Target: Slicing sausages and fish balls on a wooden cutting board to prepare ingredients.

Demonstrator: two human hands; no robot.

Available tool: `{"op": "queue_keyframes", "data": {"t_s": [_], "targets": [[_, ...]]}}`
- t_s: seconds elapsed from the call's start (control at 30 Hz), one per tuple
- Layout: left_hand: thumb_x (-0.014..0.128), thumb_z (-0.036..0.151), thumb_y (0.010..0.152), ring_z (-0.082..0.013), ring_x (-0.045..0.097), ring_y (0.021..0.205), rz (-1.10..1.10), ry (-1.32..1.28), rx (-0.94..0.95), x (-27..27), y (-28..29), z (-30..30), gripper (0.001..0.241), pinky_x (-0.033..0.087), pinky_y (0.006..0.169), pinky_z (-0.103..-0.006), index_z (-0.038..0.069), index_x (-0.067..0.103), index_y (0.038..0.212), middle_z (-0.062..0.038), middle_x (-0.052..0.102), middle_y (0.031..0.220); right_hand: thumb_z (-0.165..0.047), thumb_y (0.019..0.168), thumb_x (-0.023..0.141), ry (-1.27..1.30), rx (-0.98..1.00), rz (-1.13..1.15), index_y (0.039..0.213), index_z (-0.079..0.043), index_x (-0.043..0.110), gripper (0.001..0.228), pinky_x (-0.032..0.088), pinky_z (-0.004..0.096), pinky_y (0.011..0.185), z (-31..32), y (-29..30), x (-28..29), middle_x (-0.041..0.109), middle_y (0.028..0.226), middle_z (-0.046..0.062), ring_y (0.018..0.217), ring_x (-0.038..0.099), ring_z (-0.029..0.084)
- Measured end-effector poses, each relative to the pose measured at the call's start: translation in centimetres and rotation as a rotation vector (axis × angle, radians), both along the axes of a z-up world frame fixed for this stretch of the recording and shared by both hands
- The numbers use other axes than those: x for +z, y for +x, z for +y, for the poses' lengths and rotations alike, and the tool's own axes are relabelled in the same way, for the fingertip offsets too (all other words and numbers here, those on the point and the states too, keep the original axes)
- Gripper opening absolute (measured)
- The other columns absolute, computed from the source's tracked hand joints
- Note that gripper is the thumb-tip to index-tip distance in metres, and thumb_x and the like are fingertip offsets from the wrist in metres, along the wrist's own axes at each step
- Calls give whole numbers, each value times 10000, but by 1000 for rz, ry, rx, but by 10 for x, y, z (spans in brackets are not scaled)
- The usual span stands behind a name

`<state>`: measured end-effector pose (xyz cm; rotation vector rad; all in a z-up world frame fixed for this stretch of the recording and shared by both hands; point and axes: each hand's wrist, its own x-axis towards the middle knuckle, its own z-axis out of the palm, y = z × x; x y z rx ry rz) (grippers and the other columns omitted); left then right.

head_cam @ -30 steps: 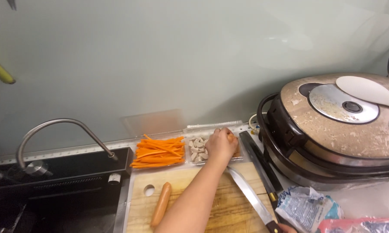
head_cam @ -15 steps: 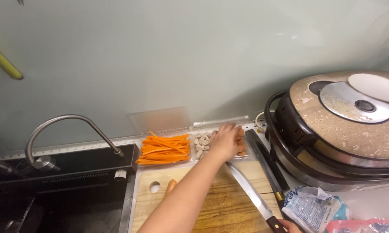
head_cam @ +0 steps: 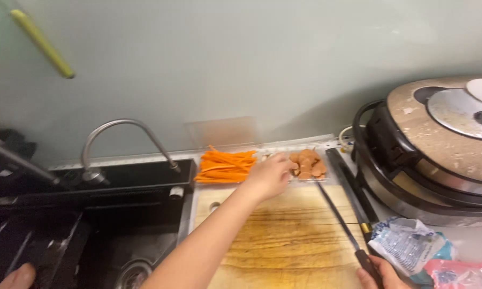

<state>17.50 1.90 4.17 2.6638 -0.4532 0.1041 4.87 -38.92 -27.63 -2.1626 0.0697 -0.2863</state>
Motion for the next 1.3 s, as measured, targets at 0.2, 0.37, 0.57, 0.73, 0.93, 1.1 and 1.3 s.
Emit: {"op": "queue_keyframes", "data": {"t_s": [0.2,0.37,0.57,0.73,0.93,1.1,1.3], "targets": [[765,393,813,-363,571,1195,290,106,446,-9,-121,60,665,504,958,-485,89,487,1336,-174,539,1298,-295,896,761,-122,54,362,1191,-109,715,352,570,380,616,52,-19,132,703,684,100,614,704,204],[680,223,856,-365,630,1115,196,-205,374,-24,-153,20,476,524,911,-495,99,503,1280,-152,574,1294,-374,883,650,-295,181,533,1142,-174,651,327,602,345,585,108,-46,243,724,620,74,575,734,175],[691,250,890,-389,601,1132,56,-226,305,-35,-155,-33,389,485,955,-496,71,536,1199,-189,584,1215,-435,1000,584,-230,140,732,1057,-135,677,319,584,452,657,156,-80,317,745,669,146,620,744,324],[624,256,953,-366,633,1033,-5,-279,413,-41,-148,-26,302,473,889,-501,58,527,1159,-158,640,1125,-478,944,536,-475,158,535,1076,-189,609,326,565,494,795,157,-88,291,777,821,150,873,755,361],[599,223,961,-346,667,870,-126,-250,386,-43,-146,-29,166,465,777,-489,82,526,1008,-127,691,960,-464,956,515,-572,237,391,1030,-146,556,329,567,491,748,182,-88,290,759,775,139,819,748,348],[599,233,967,-325,681,780,-148,-274,429,-47,-140,-31,145,449,726,-482,102,537,959,-91,714,832,-445,947,536,-598,265,312,1048,-142,556,320,568,494,676,191,-87,288,742,702,143,727,736,361],[613,257,956,-332,678,696,-150,-262,476,-49,-138,-32,145,439,707,-483,127,550,943,-80,714,721,-434,955,531,-640,270,314,1033,-144,565,303,574,487,663,200,-87,295,732,678,137,706,735,349]]}}
